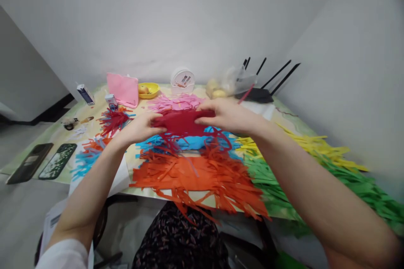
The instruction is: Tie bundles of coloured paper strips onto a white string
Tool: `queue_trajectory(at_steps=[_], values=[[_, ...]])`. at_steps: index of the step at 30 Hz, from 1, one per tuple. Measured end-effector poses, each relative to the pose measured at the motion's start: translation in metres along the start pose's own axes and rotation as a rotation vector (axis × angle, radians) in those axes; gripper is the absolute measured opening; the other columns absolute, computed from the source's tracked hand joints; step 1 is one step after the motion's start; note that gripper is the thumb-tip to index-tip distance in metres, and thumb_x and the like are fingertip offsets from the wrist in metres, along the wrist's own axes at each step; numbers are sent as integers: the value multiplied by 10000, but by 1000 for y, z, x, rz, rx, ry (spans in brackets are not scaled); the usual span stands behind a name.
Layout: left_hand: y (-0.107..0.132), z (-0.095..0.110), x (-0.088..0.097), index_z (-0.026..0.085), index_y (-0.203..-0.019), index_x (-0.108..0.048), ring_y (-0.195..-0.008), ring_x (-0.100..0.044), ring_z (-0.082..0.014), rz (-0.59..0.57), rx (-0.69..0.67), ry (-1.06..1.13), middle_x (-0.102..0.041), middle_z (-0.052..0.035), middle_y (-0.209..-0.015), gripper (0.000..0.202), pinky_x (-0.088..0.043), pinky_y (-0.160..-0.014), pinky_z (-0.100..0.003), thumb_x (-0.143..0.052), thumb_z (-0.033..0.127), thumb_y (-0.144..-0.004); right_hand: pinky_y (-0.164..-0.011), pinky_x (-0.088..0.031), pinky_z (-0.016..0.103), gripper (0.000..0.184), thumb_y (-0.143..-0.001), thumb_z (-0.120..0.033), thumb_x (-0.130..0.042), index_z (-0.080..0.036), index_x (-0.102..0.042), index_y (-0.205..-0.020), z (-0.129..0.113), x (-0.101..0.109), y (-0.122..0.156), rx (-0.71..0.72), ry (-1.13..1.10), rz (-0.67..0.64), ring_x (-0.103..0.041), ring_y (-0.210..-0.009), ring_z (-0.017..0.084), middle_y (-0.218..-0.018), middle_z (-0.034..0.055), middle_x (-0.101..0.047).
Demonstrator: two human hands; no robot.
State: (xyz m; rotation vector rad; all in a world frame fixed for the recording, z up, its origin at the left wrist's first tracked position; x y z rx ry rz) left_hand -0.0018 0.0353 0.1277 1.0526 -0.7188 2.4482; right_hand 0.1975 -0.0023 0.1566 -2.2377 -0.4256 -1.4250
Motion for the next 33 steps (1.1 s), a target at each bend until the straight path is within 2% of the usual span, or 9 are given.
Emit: queue_trajectory(at_steps=[5,7,10,12,15,20,23,27,33], values=[[1,26,-16,192,-1092,-594,-1080,-592,-262,-25,-224,-32,-645,-106,-1128,431,-466,-945,-390,-739,385,-735,-518,-314,252,70,-798,-170,-590,-194,-621,-741,-13,-11,10,-5,236,-24,-510,-549,133,-656,15,-637],[-1,36,-28,199,-1128,-586,-1039,-615,-230,-88,-278,70,-661,-82,-1094,410,-470,-921,-345,-705,382,-781,-512,-296,262,84,-813,-171,-574,-204,-605,-743,-18,-18,15,9,267,-84,-503,-535,138,-646,19,-630],[-5,40,-50,180,-918,-655,-834,-634,-189,-260,-280,95,-679,-34,-869,195,-477,-795,-298,-649,348,-821,-524,-298,264,80,-816,-164,-557,-212,-575,-755,-19,-19,25,19,232,-137,-505,-535,137,-640,5,-619],[-6,39,-58,166,-892,-662,-840,-626,-191,-299,-276,115,-681,-41,-897,217,-470,-779,-291,-664,363,-801,-528,-303,255,95,-827,-180,-539,-212,-542,-738,-16,-15,32,15,155,-165,-494,-528,127,-626,-11,-601],[-5,36,-67,169,-980,-655,-880,-620,-192,-303,-254,202,-688,-40,-966,300,-466,-785,-281,-674,404,-794,-519,-301,244,161,-866,-261,-495,-212,-502,-712,-9,-9,42,0,32,-177,-466,-517,117,-600,-26,-557],[-5,26,-76,139,-827,-641,-767,-597,-160,-292,-144,388,-661,-13,-809,258,-464,-725,-258,-630,397,-834,-531,-310,242,236,-873,-395,-507,-205,-503,-732,4,-5,52,-86,-67,-99,-436,-544,122,-618,-28,-503],[-4,21,-77,124,-906,-655,-829,-613,-178,-281,-89,506,-675,-38,-884,313,-483,-757,-269,-666,421,-808,-542,-311,249,281,-867,-417,-520,-200,-486,-693,11,-7,56,-122,-82,-45,-421,-547,124,-605,-25,-474],[-1,19,-78,135,-1100,-645,-944,-625,-221,-288,-64,657,-687,-79,-1022,435,-503,-807,-293,-712,417,-776,-572,-349,260,296,-876,-439,-527,-183,-546,-731,17,-11,61,-150,-177,71,-476,-607,147,-667,7,-546],[1,7,-73,132,-1008,-629,-750,-583,-137,-107,21,655,-657,-29,-898,366,-463,-653,-213,-688,423,-794,-712,-464,293,263,-882,-405,-577,-173,-645,-986,24,-18,71,-174,-431,230,-613,-833,215,-930,63,-684]])
Point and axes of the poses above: each hand's wrist, its own y-axis away from the middle knuckle, its own x-axis out of the back of the hand, z = x × y, the point moved 6 cm from there along -y, towards the middle knuckle
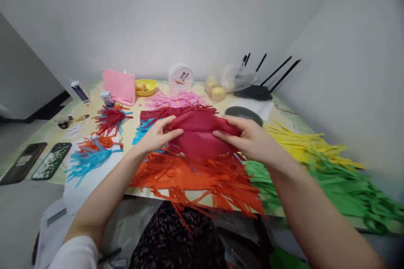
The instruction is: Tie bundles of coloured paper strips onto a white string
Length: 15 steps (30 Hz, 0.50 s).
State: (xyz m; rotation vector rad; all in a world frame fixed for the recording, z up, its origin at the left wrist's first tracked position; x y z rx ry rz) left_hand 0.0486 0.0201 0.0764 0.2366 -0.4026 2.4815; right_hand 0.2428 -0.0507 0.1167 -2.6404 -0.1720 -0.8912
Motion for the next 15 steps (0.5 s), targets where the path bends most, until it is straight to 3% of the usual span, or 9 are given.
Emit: queue_trajectory(at_steps=[3,7,9,12,15], values=[[4,-3,2,163,-1056,-589,-592,-504,-90,37,18,23,-610,23,-756,345,-403,-554,-186,-675,382,-804,-748,-482,305,232,-867,-331,-602,-183,-677,-1028,8,-1,4,1,-93,78,-634,-866,216,-970,69,-698],[9,6,2,146,-867,-665,-771,-595,-148,-32,-55,51,-657,-44,-839,167,-457,-696,-237,-612,300,-825,-734,-492,298,175,-820,-183,-574,-203,-738,-879,15,-6,9,51,-208,53,-651,-804,190,-879,46,-717],[12,15,3,140,-763,-680,-863,-607,-178,-110,-106,12,-660,-72,-867,168,-463,-768,-269,-587,264,-830,-732,-495,299,198,-776,-131,-555,-202,-739,-765,14,-6,10,101,-222,46,-649,-784,184,-833,42,-712],[19,27,6,147,-865,-722,-986,-590,-213,-310,-165,-92,-661,-98,-982,182,-451,-857,-306,-589,269,-841,-738,-498,287,249,-731,-77,-522,-210,-726,-681,8,-1,11,178,-174,53,-647,-783,173,-819,32,-706],[24,29,10,141,-833,-720,-921,-580,-204,-489,-142,-156,-658,-83,-885,248,-440,-832,-293,-590,348,-871,-726,-500,265,309,-709,-39,-478,-215,-732,-697,-3,4,9,245,-96,38,-655,-781,159,-849,25,-713]])
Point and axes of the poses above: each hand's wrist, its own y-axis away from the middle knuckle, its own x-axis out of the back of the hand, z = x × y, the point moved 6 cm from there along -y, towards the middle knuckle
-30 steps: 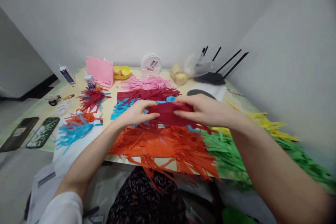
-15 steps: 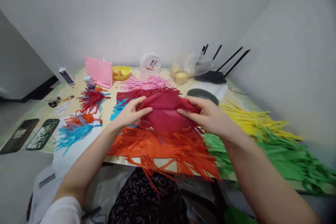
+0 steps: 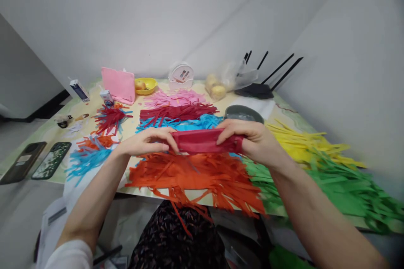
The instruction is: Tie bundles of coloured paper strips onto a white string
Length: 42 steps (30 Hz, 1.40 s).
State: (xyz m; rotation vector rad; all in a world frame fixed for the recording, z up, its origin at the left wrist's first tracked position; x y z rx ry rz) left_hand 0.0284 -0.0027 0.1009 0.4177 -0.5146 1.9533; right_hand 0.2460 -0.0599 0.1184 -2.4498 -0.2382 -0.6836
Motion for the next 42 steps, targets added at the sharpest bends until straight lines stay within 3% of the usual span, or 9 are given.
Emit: queue_trajectory(at_steps=[4,8,11,15,20,24,31,37,42], values=[[-5,-11,11,138,-597,-539,-589,-418,-99,102,120,70,-464,16,-602,424,-357,-593,-230,-595,454,-873,-719,-504,241,404,-619,4,-404,-209,-731,-722,-17,-1,-9,92,147,-109,-665,-786,144,-874,21,-714],[-18,-12,18,160,-922,-576,-607,-434,-91,260,163,116,-525,32,-690,328,-337,-570,-208,-639,471,-836,-747,-510,229,447,-567,0,-373,-216,-722,-746,-35,-4,-17,191,299,-217,-668,-831,138,-919,15,-713],[-29,-6,12,171,-1113,-588,-702,-529,-115,147,170,52,-620,0,-798,379,-393,-637,-218,-633,436,-846,-721,-503,214,457,-576,19,-365,-214,-710,-764,-47,-6,-18,262,404,-278,-669,-828,129,-950,19,-712],[-36,-3,-1,134,-909,-694,-766,-577,-138,-77,161,-191,-667,-15,-828,267,-403,-674,-222,-637,386,-843,-669,-486,212,456,-658,65,-359,-207,-706,-774,-56,-8,-10,348,568,-314,-667,-815,134,-974,40,-718],[-31,-6,-1,145,-887,-698,-798,-598,-170,82,256,-656,-691,-38,-851,133,-417,-700,-255,-591,205,-837,-813,-522,317,416,-798,-6,-425,-228,-721,-989,-37,-4,5,226,661,-369,-656,-1015,217,-1179,85,-678],[-24,2,-10,154,-893,-673,-909,-590,-244,210,287,-1028,-701,-89,-916,144,-419,-824,-369,-534,186,-871,-993,-465,431,502,-870,-299,-601,-224,-527,-1361,-27,-8,1,87,592,-336,-539,-1239,285,-1373,122,-565],[-7,-4,-32,180,-1056,-626,-1065,-551,-290,330,306,-1140,-674,-95,-1069,196,-370,-986,-488,-515,240,-905,-713,-454,329,139,-930,-220,-548,-163,-665,-879,-9,-46,-19,-43,890,-278,-636,-831,244,-853,97,-706],[22,-15,-34,169,-1318,-516,-1142,-547,-345,294,476,-1102,-610,-151,-1278,491,-395,-973,-543,-622,326,-865,-634,-405,315,138,-918,-117,-535,-121,-666,-876,-13,-56,-20,-56,1123,-358,-648,-846,269,-843,127,-707],[-4,9,-32,173,-1161,-619,-1099,-572,-263,309,183,-864,-662,-116,-1184,295,-397,-988,-416,-584,303,-899,-634,-399,296,113,-911,-130,-561,-144,-673,-908,-27,-70,-24,-35,995,-505,-657,-872,249,-899,108,-729]])
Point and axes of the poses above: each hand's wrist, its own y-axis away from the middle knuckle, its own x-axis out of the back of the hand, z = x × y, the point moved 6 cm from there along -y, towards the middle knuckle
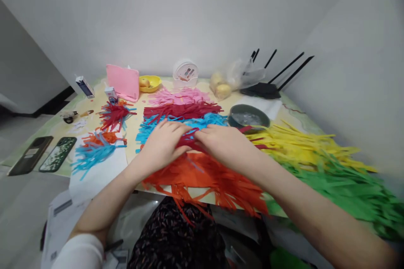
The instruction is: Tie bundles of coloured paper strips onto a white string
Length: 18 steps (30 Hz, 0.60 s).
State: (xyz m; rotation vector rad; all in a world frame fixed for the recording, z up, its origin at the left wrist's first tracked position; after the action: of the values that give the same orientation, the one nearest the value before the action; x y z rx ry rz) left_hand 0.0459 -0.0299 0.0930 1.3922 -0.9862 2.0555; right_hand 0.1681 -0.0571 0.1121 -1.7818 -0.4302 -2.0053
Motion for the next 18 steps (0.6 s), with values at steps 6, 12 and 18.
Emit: queue_trajectory(at_steps=[6,12,18], values=[[-27,-17,-13,140,-723,-653,-551,-427,-101,-294,47,515,-542,27,-596,268,-311,-537,-221,-578,349,-873,-583,-368,251,150,-909,-303,-592,-185,-666,-855,30,2,7,-12,-389,-47,-608,-668,164,-771,30,-698],[-34,-22,-2,137,-566,-532,-492,-283,-62,-387,91,610,-348,58,-527,407,-205,-471,-212,-626,446,-814,-505,-302,230,341,-908,-414,-514,-188,-575,-660,53,-5,8,25,-662,-71,-418,-522,103,-572,-36,-501],[-37,-22,2,119,-630,-639,-503,-325,-70,-423,96,615,-424,38,-535,358,-243,-469,-202,-626,431,-805,-491,-286,239,328,-882,-421,-541,-195,-580,-648,52,-1,8,17,-688,-96,-397,-505,103,-555,-38,-500]])
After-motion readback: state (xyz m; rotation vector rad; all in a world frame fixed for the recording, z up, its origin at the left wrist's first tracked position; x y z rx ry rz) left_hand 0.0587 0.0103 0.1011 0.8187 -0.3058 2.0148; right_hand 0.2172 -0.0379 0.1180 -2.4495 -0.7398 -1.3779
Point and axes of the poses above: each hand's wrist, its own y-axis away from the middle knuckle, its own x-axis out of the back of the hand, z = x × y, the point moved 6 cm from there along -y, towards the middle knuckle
